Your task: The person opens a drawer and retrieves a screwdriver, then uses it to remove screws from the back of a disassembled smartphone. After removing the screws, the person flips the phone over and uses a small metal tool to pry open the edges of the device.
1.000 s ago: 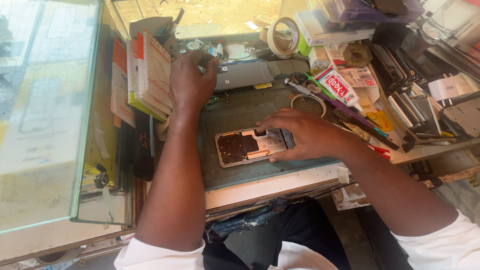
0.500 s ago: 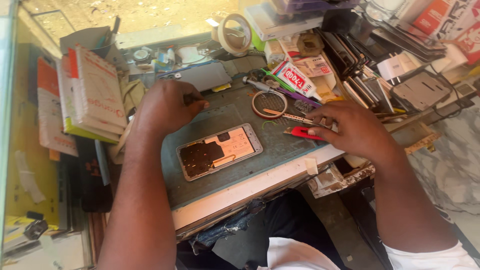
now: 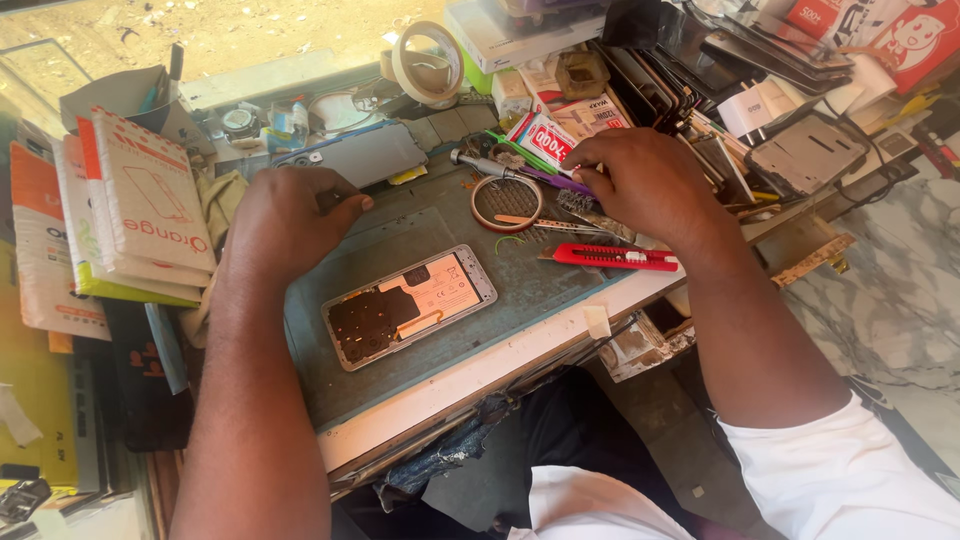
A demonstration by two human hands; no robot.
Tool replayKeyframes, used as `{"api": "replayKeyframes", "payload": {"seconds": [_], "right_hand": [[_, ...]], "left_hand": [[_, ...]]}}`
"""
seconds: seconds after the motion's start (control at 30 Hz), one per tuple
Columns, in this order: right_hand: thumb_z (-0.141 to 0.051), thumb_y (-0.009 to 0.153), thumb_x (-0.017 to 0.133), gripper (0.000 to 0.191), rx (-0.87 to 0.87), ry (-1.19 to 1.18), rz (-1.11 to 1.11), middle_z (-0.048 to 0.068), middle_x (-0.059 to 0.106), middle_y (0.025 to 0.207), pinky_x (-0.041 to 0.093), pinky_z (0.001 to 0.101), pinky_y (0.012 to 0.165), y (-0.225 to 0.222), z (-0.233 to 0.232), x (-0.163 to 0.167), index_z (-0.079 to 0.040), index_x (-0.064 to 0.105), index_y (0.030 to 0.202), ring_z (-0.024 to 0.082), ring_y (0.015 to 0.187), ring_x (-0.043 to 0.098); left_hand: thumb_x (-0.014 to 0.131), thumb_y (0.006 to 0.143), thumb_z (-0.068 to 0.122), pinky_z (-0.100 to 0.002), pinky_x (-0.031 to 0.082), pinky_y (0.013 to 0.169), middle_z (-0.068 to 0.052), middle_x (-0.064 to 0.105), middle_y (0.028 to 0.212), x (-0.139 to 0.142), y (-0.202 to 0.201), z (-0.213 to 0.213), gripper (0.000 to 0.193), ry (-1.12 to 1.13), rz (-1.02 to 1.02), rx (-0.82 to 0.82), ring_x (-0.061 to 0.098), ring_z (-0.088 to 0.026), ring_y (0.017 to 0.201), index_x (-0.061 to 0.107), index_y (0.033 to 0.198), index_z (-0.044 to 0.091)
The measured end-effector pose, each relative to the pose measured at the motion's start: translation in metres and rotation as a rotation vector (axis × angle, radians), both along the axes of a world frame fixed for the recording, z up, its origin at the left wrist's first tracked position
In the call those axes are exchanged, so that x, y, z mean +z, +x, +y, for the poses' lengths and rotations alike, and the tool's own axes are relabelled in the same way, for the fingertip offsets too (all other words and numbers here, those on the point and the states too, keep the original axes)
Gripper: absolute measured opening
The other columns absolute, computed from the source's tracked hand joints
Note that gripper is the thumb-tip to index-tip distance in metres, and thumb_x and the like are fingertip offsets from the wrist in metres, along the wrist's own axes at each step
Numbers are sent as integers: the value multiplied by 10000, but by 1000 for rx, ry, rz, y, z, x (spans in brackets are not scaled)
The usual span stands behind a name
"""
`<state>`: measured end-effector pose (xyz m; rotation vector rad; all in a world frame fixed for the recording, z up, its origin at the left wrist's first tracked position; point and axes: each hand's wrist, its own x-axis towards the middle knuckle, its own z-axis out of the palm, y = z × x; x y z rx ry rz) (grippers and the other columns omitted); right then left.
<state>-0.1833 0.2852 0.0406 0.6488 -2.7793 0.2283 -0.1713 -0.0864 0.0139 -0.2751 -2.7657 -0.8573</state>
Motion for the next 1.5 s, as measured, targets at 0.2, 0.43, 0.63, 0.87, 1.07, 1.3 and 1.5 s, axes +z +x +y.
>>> {"api": "replayKeyframes", "payload": {"seconds": [0.2,0.43,0.63,0.87,1.07,1.3,1.5], "right_hand": [[-192,912,719,182,42,17,-46,60,761,997,559,478,760,-1,-12,7,-163,778,1082,307,905,713],[-264,882,758,237,145,121,-42,81,718,1016,540,491,775,-43,-84,-19,-149,769,1089,327,976,679],[-312,830,805,232,71,251,-12,100,699,977,543,501,778,-71,-98,-24,-110,777,941,333,962,682],[-224,900,805,205,227,-72,205,102,700,983,541,476,751,-60,-89,0,-78,707,1005,302,896,691],[-79,1014,715,396,566,-593,-247,77,720,1112,605,294,790,-27,-117,16,-93,483,1335,164,1045,740],[5,1045,670,691,991,-800,-471,107,615,1258,652,313,985,-2,-162,-30,-131,300,1612,179,1166,718],[-17,1023,677,653,932,-818,-512,85,606,1206,648,294,919,-2,-156,-44,-133,368,1587,162,1114,713]], "left_hand": [[808,876,311,-436,557,684,-172,744,834,-1,-1,0,245,-8,-10,-1,717,-331,714,808,985,92],[853,807,330,-391,569,706,-89,781,863,9,8,-3,269,20,-156,-51,739,-232,737,815,956,110],[878,765,350,-410,573,700,-114,780,792,17,7,6,293,-81,-349,-124,730,-247,717,816,906,101],[862,820,358,-430,569,722,-168,748,806,6,4,-12,328,-33,-81,-41,719,-305,698,795,905,49],[857,806,331,-442,557,663,-156,738,769,8,2,-36,273,36,-29,81,707,-294,671,817,850,65],[882,751,345,-402,540,641,-91,767,722,19,7,-52,270,64,-457,92,702,-216,647,813,840,99],[943,648,336,-399,559,678,-13,781,739,26,21,-23,275,-173,-690,30,726,-177,716,817,750,114]]}}
